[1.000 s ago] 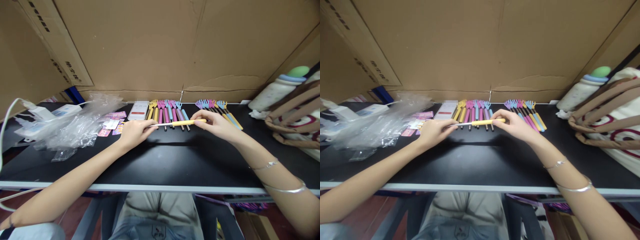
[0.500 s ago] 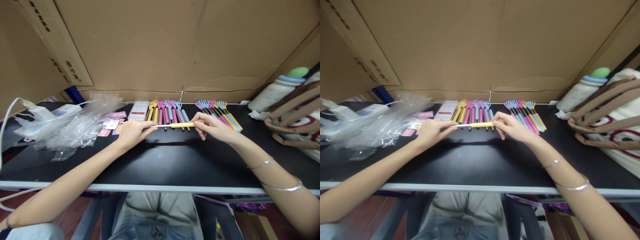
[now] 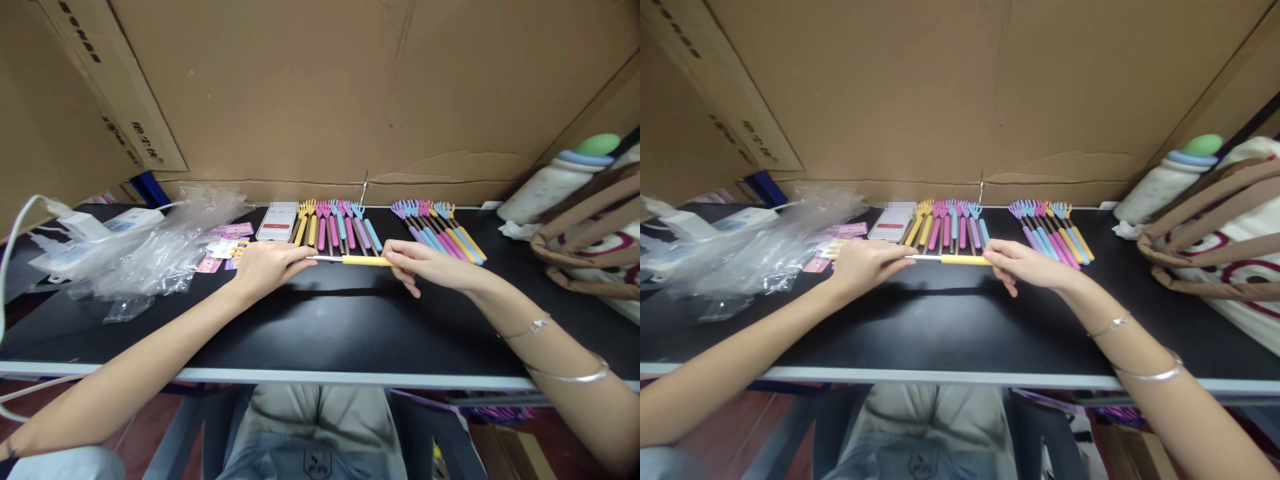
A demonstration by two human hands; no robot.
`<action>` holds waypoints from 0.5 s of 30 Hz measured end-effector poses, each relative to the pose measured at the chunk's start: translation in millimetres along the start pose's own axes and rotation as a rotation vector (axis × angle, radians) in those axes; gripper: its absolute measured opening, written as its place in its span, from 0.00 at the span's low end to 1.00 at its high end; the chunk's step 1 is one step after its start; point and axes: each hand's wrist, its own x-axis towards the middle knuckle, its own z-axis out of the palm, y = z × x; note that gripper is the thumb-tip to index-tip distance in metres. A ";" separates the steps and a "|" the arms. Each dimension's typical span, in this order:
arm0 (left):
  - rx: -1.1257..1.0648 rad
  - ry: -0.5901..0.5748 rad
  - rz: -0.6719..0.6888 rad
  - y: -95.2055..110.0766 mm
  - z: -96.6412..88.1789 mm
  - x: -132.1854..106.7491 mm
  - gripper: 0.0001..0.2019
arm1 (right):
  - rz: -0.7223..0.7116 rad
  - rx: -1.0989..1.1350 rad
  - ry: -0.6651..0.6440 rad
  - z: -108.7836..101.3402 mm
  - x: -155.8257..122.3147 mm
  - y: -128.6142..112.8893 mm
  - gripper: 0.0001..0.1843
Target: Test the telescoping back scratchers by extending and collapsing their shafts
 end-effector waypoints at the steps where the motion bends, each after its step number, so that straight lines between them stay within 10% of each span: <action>1: 0.006 -0.009 0.000 0.4 0.1 0.2 0.17 | -0.010 -0.027 0.003 0.4 1.3 2.4 0.21; 10: 0.010 -0.107 -0.110 9.8 1.1 3.4 0.15 | -0.065 -0.433 0.243 -5.2 -0.9 -3.1 0.21; 15: 0.018 -0.123 -0.163 8.1 -2.7 5.6 0.16 | 0.031 -0.480 0.154 -27.3 -15.8 -7.7 0.23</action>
